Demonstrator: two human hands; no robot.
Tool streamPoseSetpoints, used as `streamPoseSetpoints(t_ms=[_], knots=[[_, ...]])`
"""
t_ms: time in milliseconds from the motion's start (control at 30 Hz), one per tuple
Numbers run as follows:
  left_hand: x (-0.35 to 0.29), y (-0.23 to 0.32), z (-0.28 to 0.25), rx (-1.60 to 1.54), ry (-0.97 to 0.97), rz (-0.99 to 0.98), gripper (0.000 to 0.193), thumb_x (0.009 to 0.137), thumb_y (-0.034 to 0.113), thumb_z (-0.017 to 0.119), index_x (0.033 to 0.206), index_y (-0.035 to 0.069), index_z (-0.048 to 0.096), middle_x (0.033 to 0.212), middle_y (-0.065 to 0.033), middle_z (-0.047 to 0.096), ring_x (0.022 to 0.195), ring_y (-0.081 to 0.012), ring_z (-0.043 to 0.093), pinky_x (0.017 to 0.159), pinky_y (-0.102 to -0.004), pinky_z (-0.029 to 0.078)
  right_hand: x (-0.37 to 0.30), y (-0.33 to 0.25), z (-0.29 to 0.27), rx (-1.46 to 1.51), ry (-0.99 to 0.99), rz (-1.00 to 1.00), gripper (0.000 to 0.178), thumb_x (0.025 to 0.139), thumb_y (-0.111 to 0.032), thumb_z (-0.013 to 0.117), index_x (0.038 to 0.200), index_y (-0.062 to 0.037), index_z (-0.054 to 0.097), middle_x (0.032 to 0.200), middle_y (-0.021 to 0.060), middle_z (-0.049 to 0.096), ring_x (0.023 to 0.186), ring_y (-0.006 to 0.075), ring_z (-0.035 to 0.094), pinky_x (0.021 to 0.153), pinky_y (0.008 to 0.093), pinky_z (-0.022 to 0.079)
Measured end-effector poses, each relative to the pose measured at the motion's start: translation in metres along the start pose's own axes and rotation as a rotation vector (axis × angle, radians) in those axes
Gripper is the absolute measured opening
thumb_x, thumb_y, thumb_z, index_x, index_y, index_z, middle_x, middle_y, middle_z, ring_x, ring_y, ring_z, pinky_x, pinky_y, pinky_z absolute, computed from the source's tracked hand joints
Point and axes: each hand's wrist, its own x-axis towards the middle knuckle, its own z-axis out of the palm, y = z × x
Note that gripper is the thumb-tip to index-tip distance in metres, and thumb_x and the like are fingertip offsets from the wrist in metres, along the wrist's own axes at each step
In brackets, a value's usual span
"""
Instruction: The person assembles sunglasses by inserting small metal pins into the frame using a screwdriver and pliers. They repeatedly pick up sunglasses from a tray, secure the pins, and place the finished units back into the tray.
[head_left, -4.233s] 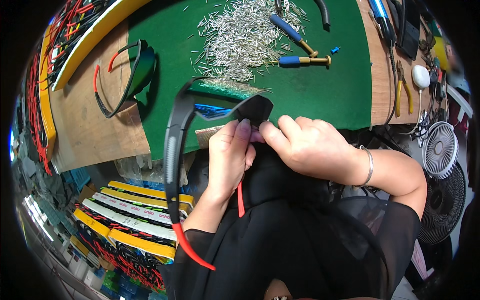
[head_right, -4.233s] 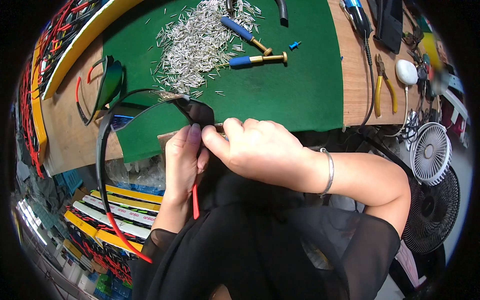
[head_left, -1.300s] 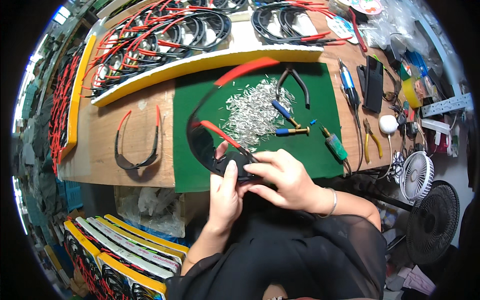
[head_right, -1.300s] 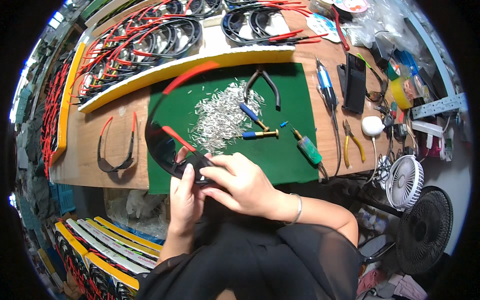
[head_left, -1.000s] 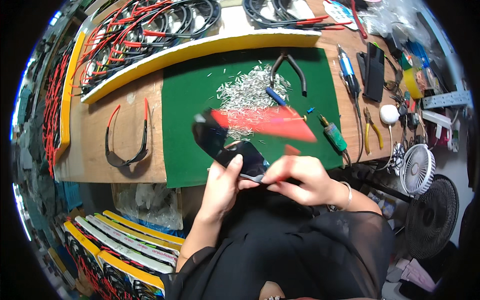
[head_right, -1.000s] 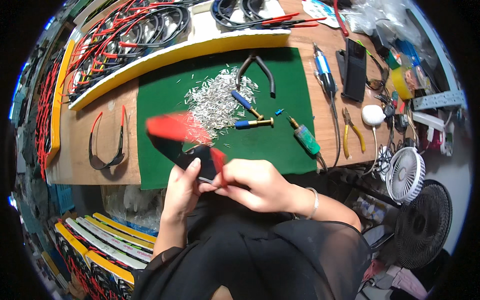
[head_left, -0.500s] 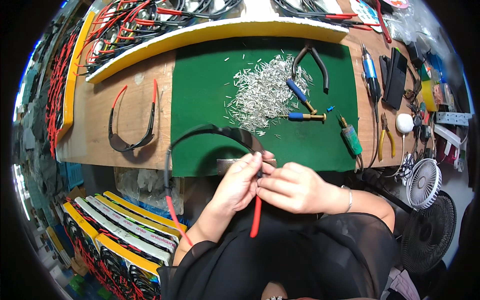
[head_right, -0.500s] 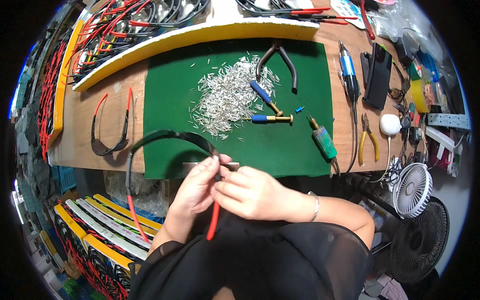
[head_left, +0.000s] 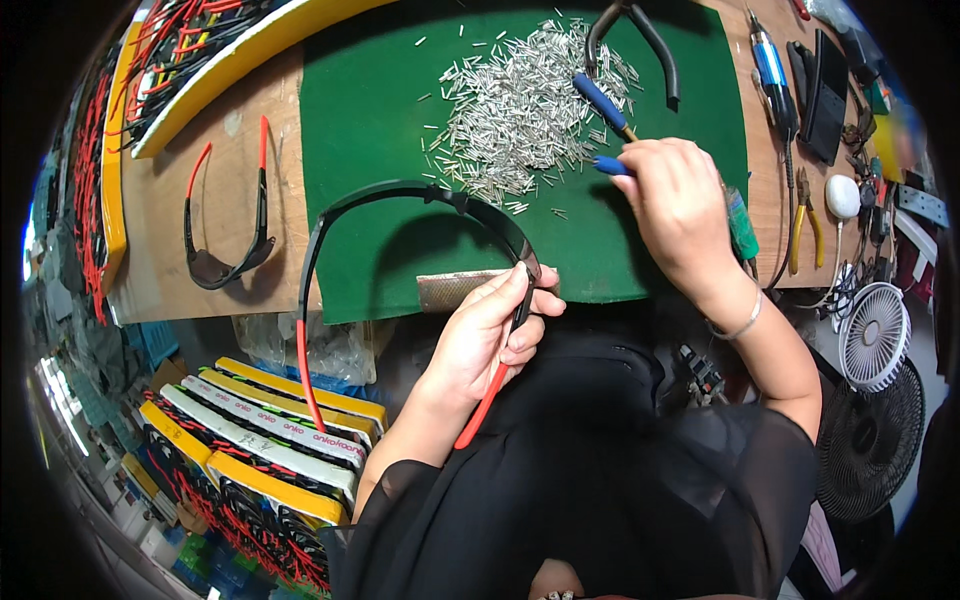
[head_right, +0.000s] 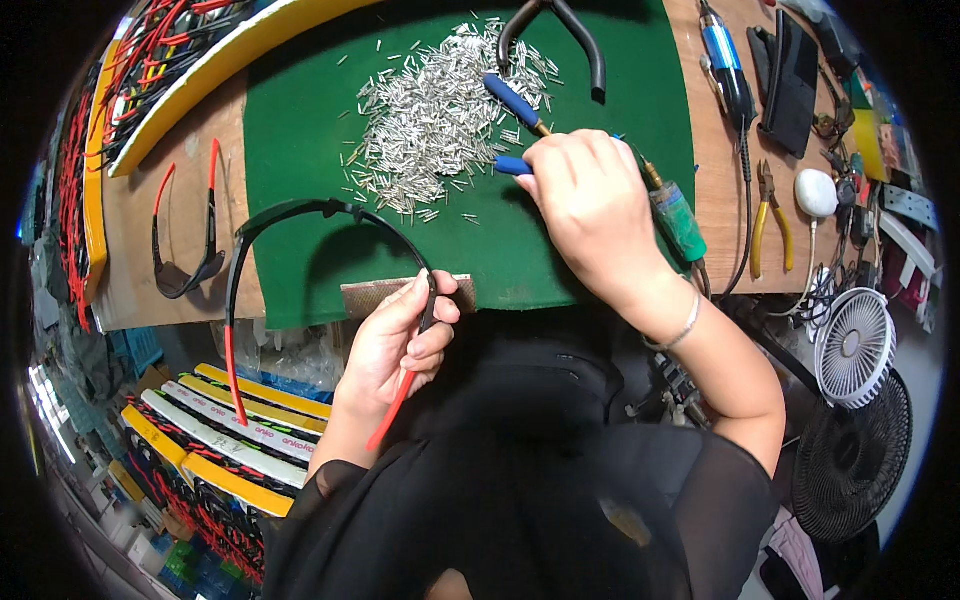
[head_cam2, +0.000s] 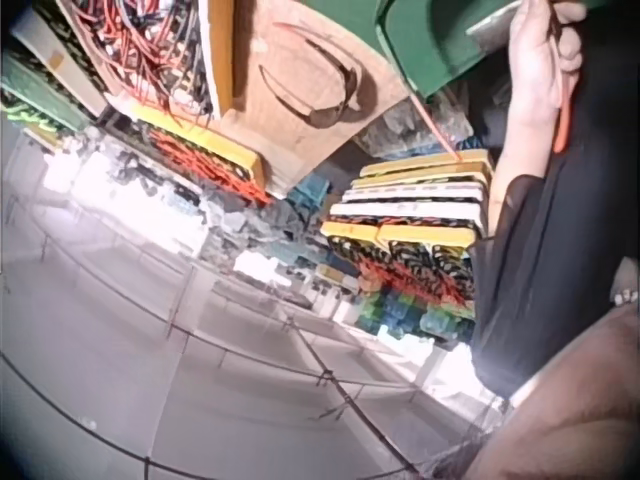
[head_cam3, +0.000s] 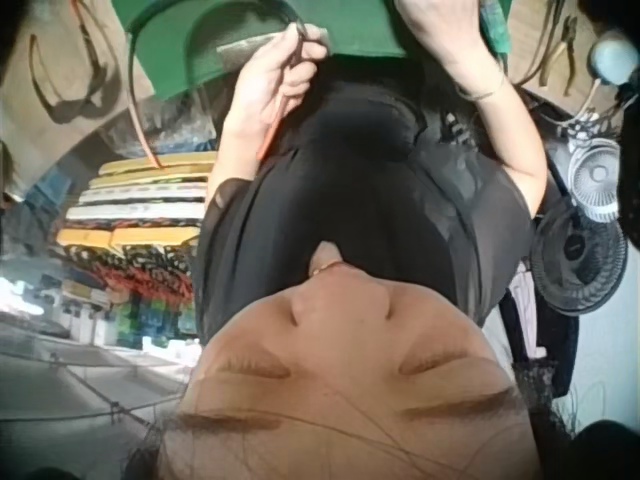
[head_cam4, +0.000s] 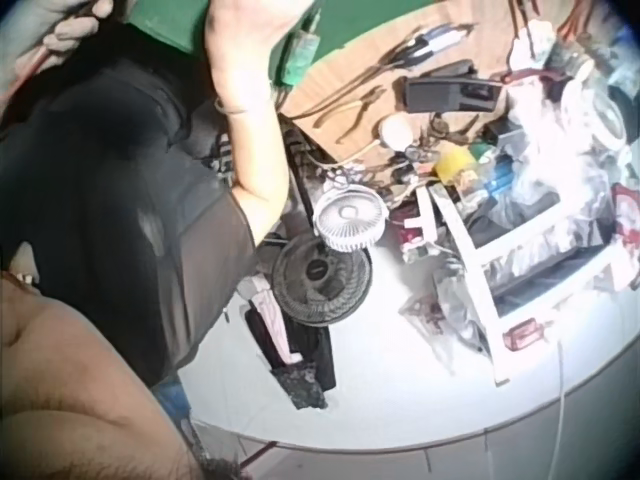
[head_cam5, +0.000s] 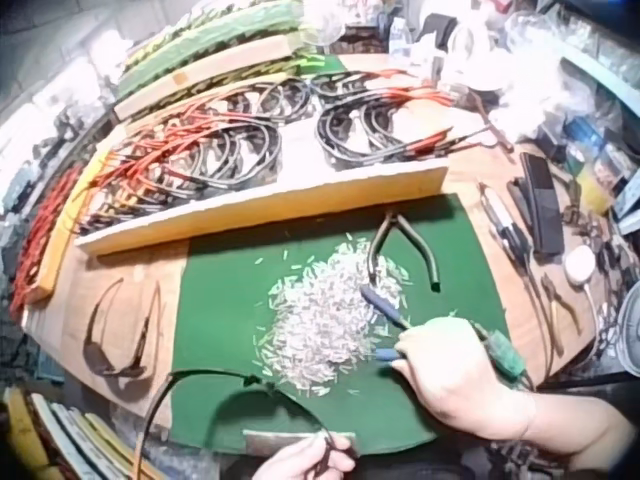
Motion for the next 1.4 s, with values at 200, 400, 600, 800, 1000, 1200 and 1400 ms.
streamPoseSetpoints(t_ms=[200,400,600,800,1000,1200,1400], knots=[[0.004,-0.008,-0.002,0.154,0.036,0.055,0.031,0.095,0.031,0.040,0.090,0.003,0.050,0.070,-0.0066,0.059,0.042,-0.0037,0.037,0.038,-0.0152,0.028,-0.019,-0.028,-0.051,0.668,-0.402,0.239,0.015,0.074,-0.005,0.064,0.083,-0.0027,0.053,0.068,0.0101,0.053,0.058,0.0250,0.056,0.053,0.0319,0.045],[0.007,-0.018,0.001,0.314,0.082,0.187,0.030,0.095,0.029,0.037,0.089,0.003,0.050,0.068,-0.0071,0.058,0.041,-0.0046,0.036,0.037,-0.0155,0.028,-0.031,-0.043,-0.039,0.715,-0.402,0.280,0.012,0.074,-0.007,0.064,0.080,-0.0044,0.053,0.067,0.0083,0.057,0.058,0.0249,0.058,0.051,0.0307,0.046],[0.008,-0.022,0.006,0.406,0.159,0.226,0.030,0.096,0.029,0.036,0.090,0.003,0.050,0.065,-0.0055,0.057,0.041,-0.0044,0.036,0.037,-0.0157,0.028,-0.034,-0.047,-0.034,0.639,-0.350,0.266,0.012,0.074,-0.008,0.063,0.079,-0.0046,0.053,0.068,0.0083,0.058,0.059,0.0255,0.058,0.053,0.0313,0.047],[0.010,-0.025,0.006,0.459,0.191,0.281,0.032,0.095,0.031,0.036,0.089,0.004,0.050,0.065,-0.0049,0.057,0.041,-0.0043,0.037,0.038,-0.0162,0.028,-0.033,-0.048,-0.035,0.577,-0.330,0.212,0.012,0.071,-0.008,0.064,0.079,-0.0063,0.055,0.068,0.0065,0.054,0.059,0.0240,0.057,0.052,0.0307,0.047],[0.010,-0.027,0.007,0.456,0.183,0.295,0.035,0.096,0.032,0.036,0.091,0.000,0.050,0.067,-0.0077,0.059,0.043,-0.0048,0.040,0.040,-0.0168,0.032,-0.033,-0.044,-0.035,0.558,-0.297,0.148,0.013,0.070,-0.008,0.065,0.080,-0.0074,0.057,0.068,0.0058,0.050,0.059,0.0225,0.056,0.051,0.0299,0.046],[0.014,-0.032,0.006,0.545,0.202,0.383,0.031,0.097,0.026,0.035,0.089,0.000,0.051,0.066,-0.0049,0.059,0.043,-0.0027,0.039,0.039,-0.0164,0.030,-0.017,-0.040,-0.039,0.880,-0.704,0.538,0.024,0.080,-0.023,0.062,0.079,0.0005,0.056,0.068,0.0152,0.060,0.059,0.0318,0.058,0.054,0.0371,0.046],[0.013,-0.033,0.007,0.505,0.207,0.351,0.032,0.097,0.027,0.036,0.089,0.000,0.053,0.065,-0.0033,0.059,0.045,-0.0025,0.038,0.041,-0.0164,0.029,-0.026,-0.040,-0.035,0.554,-0.614,0.097,0.017,0.084,-0.017,0.052,0.081,-0.0002,0.054,0.061,0.0124,0.057,0.057,0.0262,0.059,0.049,0.0338,0.046]])
